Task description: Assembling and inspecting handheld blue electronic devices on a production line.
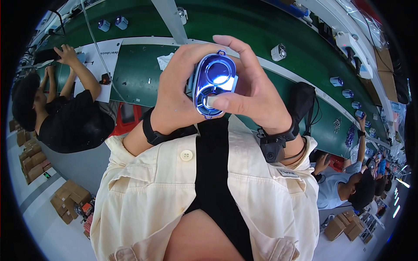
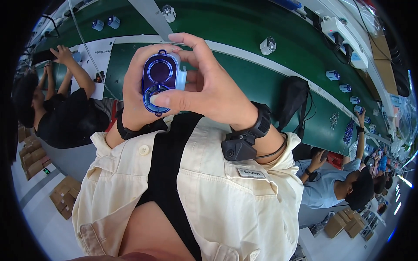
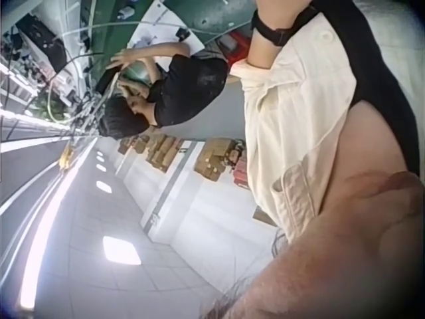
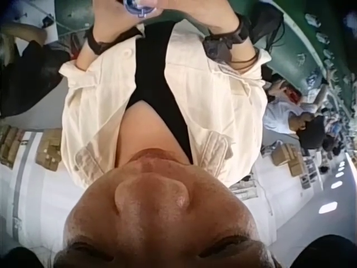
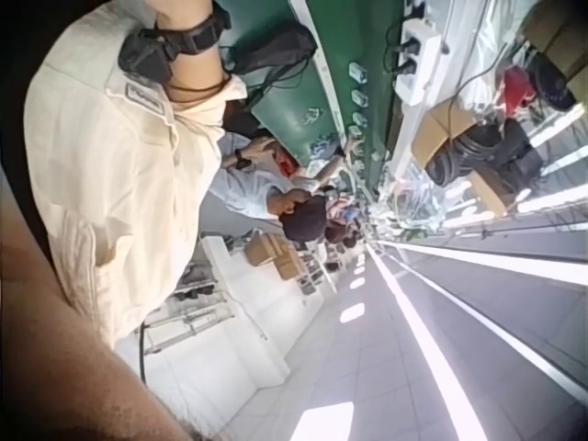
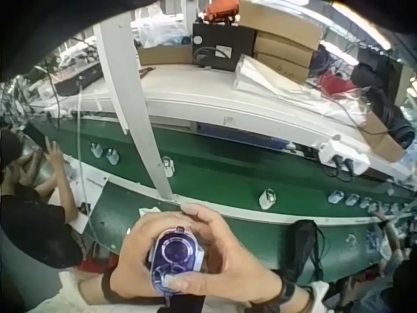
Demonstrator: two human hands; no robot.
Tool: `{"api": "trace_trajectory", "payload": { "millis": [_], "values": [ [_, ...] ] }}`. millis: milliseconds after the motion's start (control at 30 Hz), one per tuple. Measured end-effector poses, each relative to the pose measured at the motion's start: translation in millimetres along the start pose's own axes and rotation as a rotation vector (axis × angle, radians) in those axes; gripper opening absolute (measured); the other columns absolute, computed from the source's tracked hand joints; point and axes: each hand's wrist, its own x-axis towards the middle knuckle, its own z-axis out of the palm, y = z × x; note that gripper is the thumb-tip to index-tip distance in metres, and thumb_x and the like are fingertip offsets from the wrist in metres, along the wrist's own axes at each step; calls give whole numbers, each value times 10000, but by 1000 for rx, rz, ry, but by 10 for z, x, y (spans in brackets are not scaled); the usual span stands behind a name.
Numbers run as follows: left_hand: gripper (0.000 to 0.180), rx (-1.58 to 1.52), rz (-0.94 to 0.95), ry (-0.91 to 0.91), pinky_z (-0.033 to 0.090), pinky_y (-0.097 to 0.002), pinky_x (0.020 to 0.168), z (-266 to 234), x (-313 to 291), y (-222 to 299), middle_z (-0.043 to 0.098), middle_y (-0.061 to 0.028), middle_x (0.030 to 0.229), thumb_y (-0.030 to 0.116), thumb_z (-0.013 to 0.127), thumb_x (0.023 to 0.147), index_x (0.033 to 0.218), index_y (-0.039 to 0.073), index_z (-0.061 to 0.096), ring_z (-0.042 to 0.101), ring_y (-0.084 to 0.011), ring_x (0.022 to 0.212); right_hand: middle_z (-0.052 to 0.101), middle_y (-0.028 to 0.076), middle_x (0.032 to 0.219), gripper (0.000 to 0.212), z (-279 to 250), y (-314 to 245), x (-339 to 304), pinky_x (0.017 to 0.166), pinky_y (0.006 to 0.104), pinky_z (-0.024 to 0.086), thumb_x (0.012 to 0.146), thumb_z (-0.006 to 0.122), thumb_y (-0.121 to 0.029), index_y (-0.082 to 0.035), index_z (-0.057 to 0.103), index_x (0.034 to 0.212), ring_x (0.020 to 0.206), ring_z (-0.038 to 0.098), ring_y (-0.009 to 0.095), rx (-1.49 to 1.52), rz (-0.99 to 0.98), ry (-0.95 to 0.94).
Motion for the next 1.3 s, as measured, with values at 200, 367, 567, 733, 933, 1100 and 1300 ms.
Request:
{"api": "trace_trajectory", "payload": {
  "millis": [200,367,567,733,933,1100,1300],
  "values": [
    [662,66,66,16,474,-355,860,21,-11,-22,593,-103,1097,188,835,591,1182,93,553,587,-282,991,512,130,1240,962,-17,3,24,967,323,428,678,819,-90,-64,240,1446,1131,525,201,3,16,-37],
    [656,63,18,-5,479,-361,859,51,3,-63,589,-108,1099,175,835,591,1178,95,553,587,-285,992,505,122,1248,940,-75,77,55,971,323,424,717,803,-130,-59,228,1457,1145,514,200,-42,-5,-33],
    [666,48,-117,9,481,-361,865,132,3,-249,585,-107,1104,162,837,584,1181,95,549,589,-288,995,475,107,1273,859,-160,174,153,973,320,424,797,756,-236,-51,243,1461,1153,504,197,209,154,7],
    [826,99,-162,-52,468,-373,891,225,-15,-495,562,-134,1146,194,870,564,1284,80,481,569,-311,1042,473,98,1269,814,-371,443,308,944,325,448,822,739,-247,-58,263,1454,1144,506,189,124,197,21],
    [1005,138,-499,-16,422,-382,985,117,-297,-875,518,-172,1219,228,889,598,1415,42,334,518,-290,1155,570,105,1128,751,-1498,1305,997,866,373,492,778,776,-286,-62,342,1349,1029,588,211,-145,357,470],
    [892,-4,-858,159,393,-378,1025,-177,-572,-887,487,-165,1240,206,836,713,1420,38,318,495,-258,1179,606,167,1096,786,-2521,1691,1373,822,372,509,698,812,-377,-17,433,1286,991,618,264,-287,354,837],
    [831,-61,-974,280,390,-374,1027,-327,-763,-997,483,-164,1238,183,802,754,1416,39,321,495,-246,1171,616,213,1185,700,-2940,2110,1611,932,356,452,828,638,-507,35,531,1258,1082,603,319,-728,256,1023]
  ]
}}
